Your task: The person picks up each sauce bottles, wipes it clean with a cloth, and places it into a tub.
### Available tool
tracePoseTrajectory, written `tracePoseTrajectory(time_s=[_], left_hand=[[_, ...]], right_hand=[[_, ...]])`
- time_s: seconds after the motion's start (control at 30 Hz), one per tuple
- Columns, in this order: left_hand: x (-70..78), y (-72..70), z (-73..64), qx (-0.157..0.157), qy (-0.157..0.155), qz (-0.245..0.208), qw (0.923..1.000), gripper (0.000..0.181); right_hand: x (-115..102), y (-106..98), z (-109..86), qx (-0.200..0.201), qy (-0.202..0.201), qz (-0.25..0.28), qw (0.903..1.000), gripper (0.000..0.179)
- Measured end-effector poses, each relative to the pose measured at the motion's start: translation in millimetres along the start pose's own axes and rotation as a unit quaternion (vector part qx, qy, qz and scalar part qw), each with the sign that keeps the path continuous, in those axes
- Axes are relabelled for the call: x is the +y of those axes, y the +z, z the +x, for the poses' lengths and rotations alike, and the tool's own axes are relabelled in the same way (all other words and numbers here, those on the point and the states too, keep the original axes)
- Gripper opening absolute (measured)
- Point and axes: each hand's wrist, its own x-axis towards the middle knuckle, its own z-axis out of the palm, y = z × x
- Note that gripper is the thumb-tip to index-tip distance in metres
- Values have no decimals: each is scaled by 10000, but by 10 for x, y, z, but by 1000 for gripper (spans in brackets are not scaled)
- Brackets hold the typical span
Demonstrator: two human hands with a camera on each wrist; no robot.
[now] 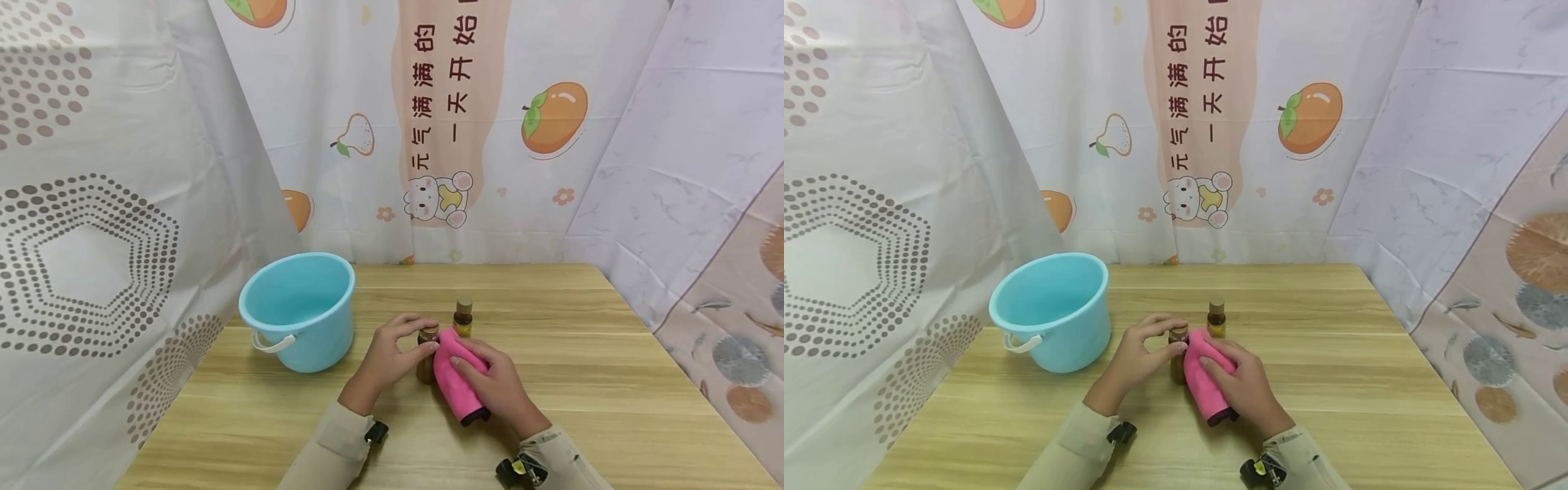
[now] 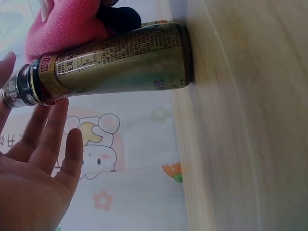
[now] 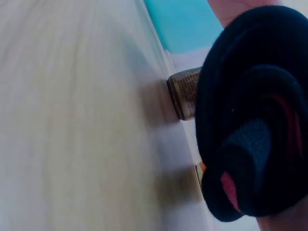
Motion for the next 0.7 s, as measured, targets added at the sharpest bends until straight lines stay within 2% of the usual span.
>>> tracePoseTrajectory(time_s=[0.7], left_hand=[[5, 4, 9, 96, -40, -66, 9999, 34]], right_hand=[[56, 1, 10, -441, 792, -365, 9952, 39]])
